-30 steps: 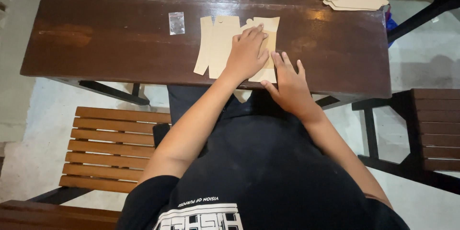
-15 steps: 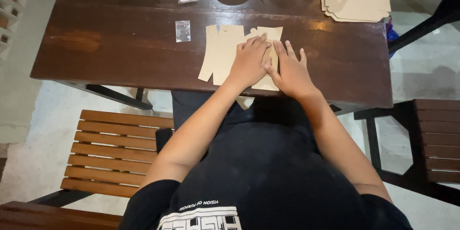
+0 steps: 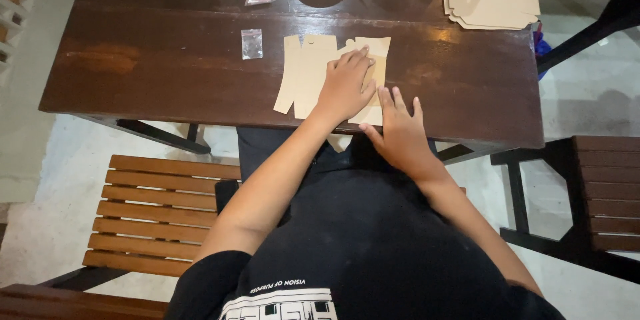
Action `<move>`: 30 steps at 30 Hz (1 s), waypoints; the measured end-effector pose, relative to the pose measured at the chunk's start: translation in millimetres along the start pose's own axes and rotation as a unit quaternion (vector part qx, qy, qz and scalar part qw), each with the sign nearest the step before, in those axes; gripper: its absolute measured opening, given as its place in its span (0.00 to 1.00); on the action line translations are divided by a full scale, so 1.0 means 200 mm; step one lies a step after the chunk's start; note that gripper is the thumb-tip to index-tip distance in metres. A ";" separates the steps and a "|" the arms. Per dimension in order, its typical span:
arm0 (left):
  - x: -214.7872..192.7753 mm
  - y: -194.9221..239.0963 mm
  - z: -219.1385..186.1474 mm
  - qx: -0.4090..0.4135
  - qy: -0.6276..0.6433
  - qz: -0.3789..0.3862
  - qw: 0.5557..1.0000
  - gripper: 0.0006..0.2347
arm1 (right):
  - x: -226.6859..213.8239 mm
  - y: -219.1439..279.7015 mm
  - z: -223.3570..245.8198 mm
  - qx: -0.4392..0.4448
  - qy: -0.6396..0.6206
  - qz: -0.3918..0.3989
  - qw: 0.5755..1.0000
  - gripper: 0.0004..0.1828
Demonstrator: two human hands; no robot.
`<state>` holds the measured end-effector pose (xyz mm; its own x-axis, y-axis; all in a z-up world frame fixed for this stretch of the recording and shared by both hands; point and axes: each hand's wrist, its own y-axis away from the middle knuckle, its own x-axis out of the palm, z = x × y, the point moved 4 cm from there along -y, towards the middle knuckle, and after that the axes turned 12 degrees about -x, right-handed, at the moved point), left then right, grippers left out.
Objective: The person folds flat cardboard pieces into box shapes on a wooden table. They use a small packet of adhesive to secure the flaps and press the edges firmly to form the structure.
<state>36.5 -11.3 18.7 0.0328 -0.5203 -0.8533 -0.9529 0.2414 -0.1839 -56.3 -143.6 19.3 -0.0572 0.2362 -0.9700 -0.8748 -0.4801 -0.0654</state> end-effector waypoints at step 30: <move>-0.03 0.00 -0.02 -0.016 0.006 0.000 1.000 0.13 | -0.04 -0.07 -0.09 0.019 -0.072 0.003 0.997 0.45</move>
<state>34.5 -11.7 25.2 0.0287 -0.5299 -0.8476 -0.9623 0.2148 -0.1669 -36.1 -153.8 23.3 -0.1285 0.3537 -0.9265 -0.8916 -0.4502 -0.0482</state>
